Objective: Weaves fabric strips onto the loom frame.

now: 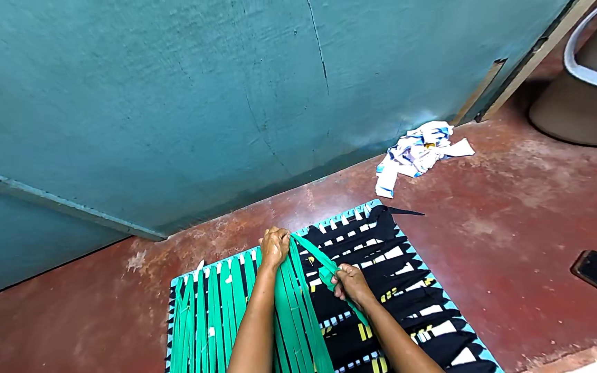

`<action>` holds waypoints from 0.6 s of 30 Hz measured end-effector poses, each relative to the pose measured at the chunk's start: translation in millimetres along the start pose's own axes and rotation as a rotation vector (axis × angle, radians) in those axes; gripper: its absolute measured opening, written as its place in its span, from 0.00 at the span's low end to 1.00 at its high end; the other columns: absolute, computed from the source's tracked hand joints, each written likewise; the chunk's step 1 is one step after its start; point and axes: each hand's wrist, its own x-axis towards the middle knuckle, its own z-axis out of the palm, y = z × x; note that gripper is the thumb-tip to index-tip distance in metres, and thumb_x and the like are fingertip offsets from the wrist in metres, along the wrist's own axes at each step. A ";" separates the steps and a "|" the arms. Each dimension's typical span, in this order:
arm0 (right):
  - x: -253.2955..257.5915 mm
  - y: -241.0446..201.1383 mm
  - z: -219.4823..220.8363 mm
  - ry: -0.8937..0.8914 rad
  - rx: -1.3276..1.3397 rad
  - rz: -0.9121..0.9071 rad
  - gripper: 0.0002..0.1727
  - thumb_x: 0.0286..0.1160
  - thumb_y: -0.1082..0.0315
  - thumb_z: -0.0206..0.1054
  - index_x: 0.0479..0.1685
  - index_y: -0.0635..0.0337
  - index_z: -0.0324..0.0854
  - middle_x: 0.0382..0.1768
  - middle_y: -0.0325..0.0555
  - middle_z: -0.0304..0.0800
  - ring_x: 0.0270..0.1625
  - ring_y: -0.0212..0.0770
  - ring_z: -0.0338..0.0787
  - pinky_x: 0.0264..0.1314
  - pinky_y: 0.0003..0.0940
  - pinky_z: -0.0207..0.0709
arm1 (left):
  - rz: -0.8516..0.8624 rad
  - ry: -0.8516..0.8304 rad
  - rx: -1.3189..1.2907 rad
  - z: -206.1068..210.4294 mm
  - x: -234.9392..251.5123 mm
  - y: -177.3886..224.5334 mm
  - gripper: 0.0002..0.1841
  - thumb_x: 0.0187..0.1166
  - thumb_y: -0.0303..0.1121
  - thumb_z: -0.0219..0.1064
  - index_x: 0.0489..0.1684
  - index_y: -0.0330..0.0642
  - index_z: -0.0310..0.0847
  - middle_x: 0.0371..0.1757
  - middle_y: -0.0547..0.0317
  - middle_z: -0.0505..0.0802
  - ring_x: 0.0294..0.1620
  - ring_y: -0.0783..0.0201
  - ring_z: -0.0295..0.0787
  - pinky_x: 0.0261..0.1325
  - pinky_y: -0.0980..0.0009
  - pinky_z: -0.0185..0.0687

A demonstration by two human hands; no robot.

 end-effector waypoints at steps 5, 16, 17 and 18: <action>-1.6 -1.0 -0.3 -0.002 -0.014 -0.001 0.13 0.91 0.74 0.51 0.35 0.66 0.73 0.16 0.43 0.83 0.12 0.32 0.79 0.18 0.25 0.75 | 0.037 -0.024 -0.021 -2.7 1.5 -1.7 0.14 0.85 0.37 0.63 0.55 0.39 0.92 0.57 0.41 0.91 0.67 0.42 0.82 0.71 0.41 0.67; -1.7 -2.6 1.2 0.004 -0.001 -0.001 0.13 0.91 0.74 0.51 0.34 0.66 0.73 0.14 0.43 0.82 0.11 0.32 0.78 0.17 0.24 0.74 | -0.211 -0.234 -0.044 -13.0 33.8 19.9 0.16 0.85 0.37 0.56 0.36 0.36 0.85 0.47 0.41 0.89 0.56 0.46 0.83 0.59 0.41 0.70; -1.7 -2.4 1.3 0.004 0.003 0.001 0.13 0.91 0.74 0.51 0.34 0.66 0.73 0.14 0.43 0.82 0.11 0.32 0.78 0.17 0.24 0.74 | -0.260 -0.249 -0.056 -12.0 37.3 20.8 0.15 0.85 0.37 0.58 0.37 0.36 0.86 0.49 0.41 0.89 0.58 0.46 0.83 0.60 0.40 0.70; -1.7 -2.5 1.1 0.004 0.005 0.001 0.13 0.91 0.74 0.51 0.34 0.66 0.73 0.14 0.43 0.82 0.11 0.31 0.78 0.17 0.24 0.74 | -0.299 -0.268 -0.076 -11.8 41.1 21.2 0.14 0.84 0.37 0.59 0.41 0.35 0.87 0.53 0.39 0.89 0.61 0.45 0.83 0.62 0.40 0.70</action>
